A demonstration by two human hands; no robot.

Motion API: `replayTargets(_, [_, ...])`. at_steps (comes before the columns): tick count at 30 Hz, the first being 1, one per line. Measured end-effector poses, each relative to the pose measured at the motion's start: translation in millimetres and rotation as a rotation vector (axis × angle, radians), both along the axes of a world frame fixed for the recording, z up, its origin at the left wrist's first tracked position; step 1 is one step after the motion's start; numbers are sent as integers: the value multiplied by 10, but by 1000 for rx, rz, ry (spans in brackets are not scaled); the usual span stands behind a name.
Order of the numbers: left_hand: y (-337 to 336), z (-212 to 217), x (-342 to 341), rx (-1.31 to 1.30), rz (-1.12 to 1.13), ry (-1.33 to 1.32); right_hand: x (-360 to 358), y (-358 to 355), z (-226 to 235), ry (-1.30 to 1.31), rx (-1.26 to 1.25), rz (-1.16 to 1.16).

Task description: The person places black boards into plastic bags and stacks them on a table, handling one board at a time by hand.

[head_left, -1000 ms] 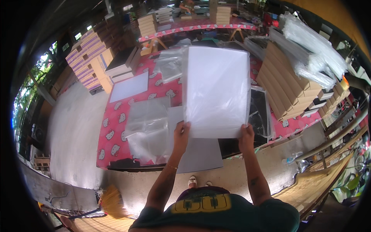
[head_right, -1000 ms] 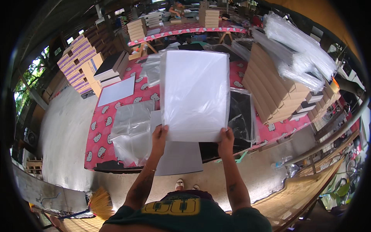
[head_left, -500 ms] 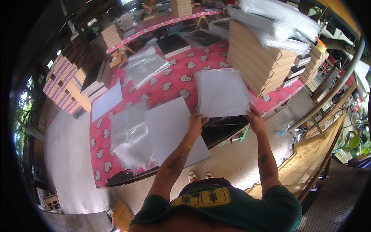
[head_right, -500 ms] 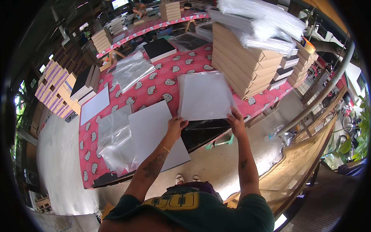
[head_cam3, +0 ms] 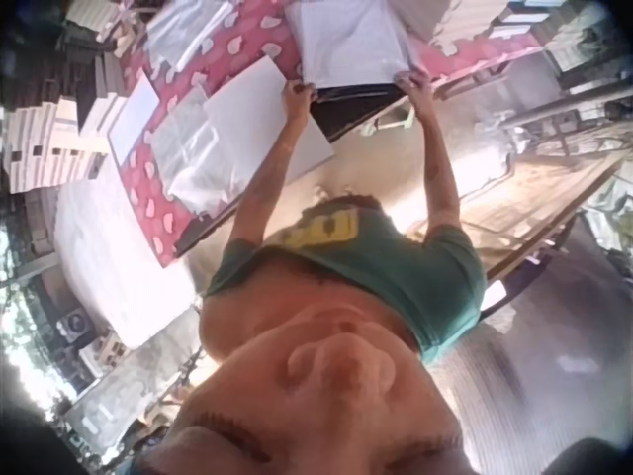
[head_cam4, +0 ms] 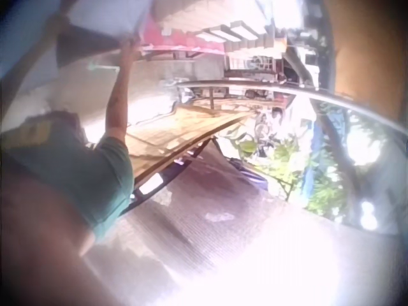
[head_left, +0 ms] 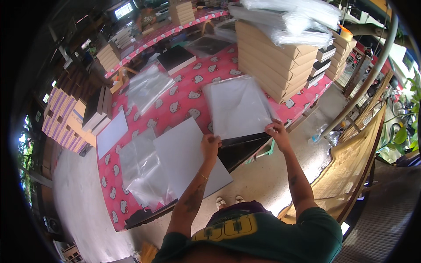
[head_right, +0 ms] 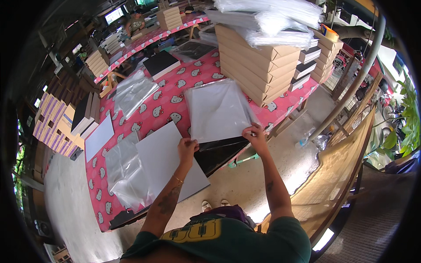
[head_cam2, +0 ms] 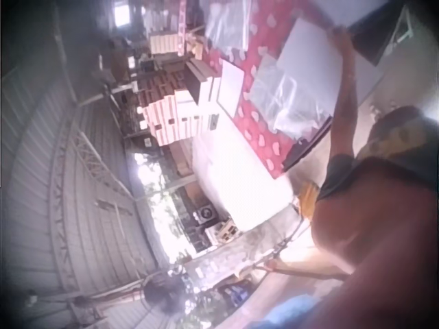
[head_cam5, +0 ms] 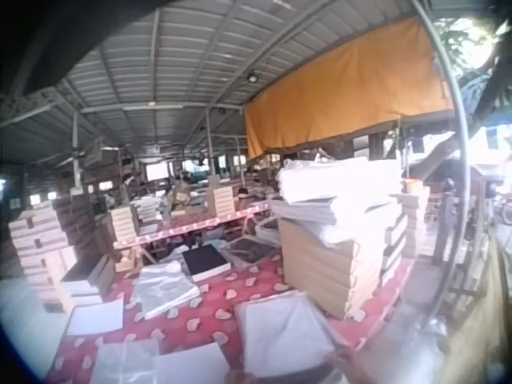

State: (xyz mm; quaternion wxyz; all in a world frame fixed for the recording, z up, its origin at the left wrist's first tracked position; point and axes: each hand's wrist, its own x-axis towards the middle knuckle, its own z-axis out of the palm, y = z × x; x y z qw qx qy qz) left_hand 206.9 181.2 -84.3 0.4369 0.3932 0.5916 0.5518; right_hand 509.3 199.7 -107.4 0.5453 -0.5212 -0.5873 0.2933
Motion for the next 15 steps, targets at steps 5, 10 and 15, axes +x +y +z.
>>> replayTargets(5, [-48, 40, -5, 61, 63, 35, -144, 14, 197, -81, -151, -137])
replayTargets(10, [-169, 27, 87, 207, 55, 14, -352, -40, 242, 520, 87, -93])
replayTargets(15, [-233, 50, 73, 380, -68, 484, -296, -2, 312, 72, 132, -287])
